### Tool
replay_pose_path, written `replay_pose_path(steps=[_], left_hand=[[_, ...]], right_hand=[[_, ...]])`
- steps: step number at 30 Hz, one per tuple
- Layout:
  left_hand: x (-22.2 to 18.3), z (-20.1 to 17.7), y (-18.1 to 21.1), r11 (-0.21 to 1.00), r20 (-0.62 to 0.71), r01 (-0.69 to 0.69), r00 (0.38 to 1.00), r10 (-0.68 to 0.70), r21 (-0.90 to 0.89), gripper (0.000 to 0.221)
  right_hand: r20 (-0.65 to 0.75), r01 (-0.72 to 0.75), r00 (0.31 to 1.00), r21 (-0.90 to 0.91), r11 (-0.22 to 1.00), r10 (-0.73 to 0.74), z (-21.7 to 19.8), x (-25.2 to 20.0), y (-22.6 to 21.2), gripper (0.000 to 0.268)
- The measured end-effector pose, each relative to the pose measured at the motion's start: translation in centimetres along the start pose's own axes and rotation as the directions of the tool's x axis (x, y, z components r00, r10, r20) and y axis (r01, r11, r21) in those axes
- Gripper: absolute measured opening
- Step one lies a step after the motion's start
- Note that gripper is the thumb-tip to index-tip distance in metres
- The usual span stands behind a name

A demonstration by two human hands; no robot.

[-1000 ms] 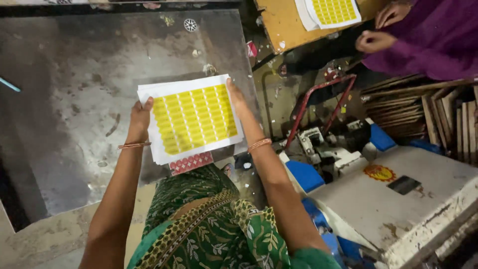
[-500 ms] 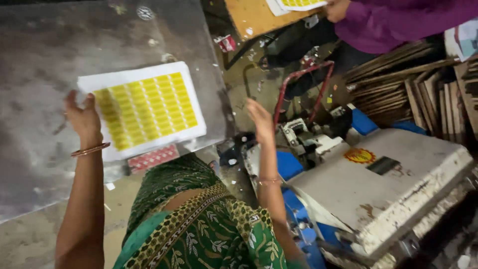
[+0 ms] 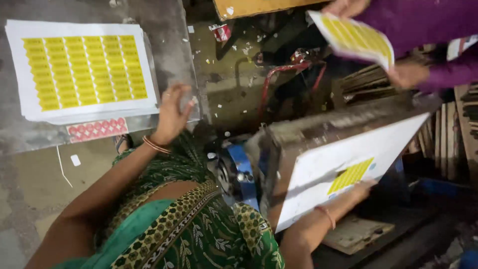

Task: The person is operating a manual screen printing or sticker cutting machine by feeding yellow sticker sheets and operating the lever.

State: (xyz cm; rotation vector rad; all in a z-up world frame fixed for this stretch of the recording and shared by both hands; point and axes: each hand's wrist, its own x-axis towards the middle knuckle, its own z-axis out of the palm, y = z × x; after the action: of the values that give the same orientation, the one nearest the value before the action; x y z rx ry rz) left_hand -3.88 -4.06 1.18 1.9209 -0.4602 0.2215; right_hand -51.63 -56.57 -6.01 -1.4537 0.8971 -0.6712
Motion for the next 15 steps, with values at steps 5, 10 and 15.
replay_pose_path(steps=[5, 10, 15], left_hand=[[-2.4, 1.8, 2.6, 0.999, 0.233, 0.045, 0.971, -0.047, 0.013, 0.036], [-4.3, 3.0, 1.2, 0.996, 0.238, 0.061, 0.968, -0.075, 0.063, 0.035], [-3.6, 3.5, 3.1, 0.975, 0.422, 0.22, 0.886, -0.194, -0.013, 0.032]], right_hand=[[-0.284, -0.131, 0.884, -0.913, 0.386, -0.371, 13.7, 12.6, 3.8, 0.092], [0.363, 0.574, 0.735, -0.782, 0.242, -0.572, 33.4, -1.1, -4.8, 0.097], [0.51, 0.677, 0.7, -0.697, 0.237, -0.499, 38.6, -2.2, -3.3, 0.056]])
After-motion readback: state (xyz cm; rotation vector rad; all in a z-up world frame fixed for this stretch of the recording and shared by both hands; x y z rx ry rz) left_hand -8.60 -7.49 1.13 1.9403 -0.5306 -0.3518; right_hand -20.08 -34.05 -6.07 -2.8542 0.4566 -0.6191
